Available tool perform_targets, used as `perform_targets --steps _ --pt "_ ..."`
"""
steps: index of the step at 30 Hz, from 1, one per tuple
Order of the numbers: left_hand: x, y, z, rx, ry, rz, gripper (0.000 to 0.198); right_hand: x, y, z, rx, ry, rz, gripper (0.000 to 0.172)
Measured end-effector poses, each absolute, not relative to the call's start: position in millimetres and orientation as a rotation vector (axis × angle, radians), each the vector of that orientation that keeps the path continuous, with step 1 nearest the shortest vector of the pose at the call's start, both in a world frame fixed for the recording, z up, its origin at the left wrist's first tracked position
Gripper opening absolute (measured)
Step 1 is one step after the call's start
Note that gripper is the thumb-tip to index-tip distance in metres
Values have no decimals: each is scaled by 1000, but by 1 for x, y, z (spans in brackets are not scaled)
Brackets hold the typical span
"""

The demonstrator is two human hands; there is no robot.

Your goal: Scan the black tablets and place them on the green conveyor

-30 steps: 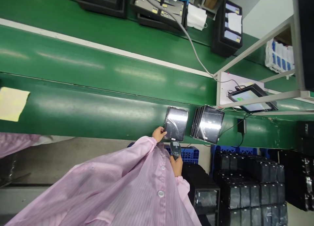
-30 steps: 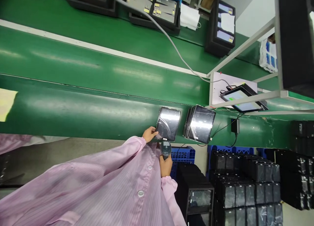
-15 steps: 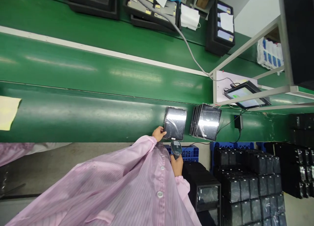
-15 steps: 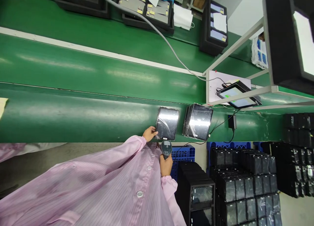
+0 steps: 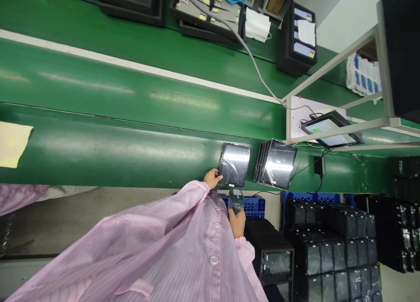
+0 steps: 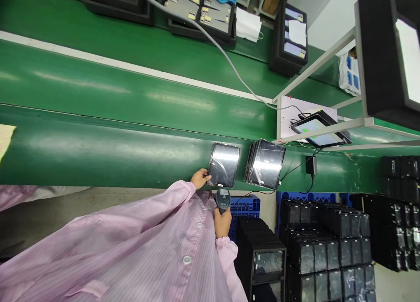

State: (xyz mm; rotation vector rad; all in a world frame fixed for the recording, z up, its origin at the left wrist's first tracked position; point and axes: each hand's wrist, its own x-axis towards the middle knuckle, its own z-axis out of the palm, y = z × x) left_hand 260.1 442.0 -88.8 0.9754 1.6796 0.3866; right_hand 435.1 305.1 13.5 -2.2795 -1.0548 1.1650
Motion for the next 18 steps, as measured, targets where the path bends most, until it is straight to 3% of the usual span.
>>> perform_targets --steps 18 --pt "262 444 -87 993 1690 345 24 434 298 29 -2292 -1021 1168 42"
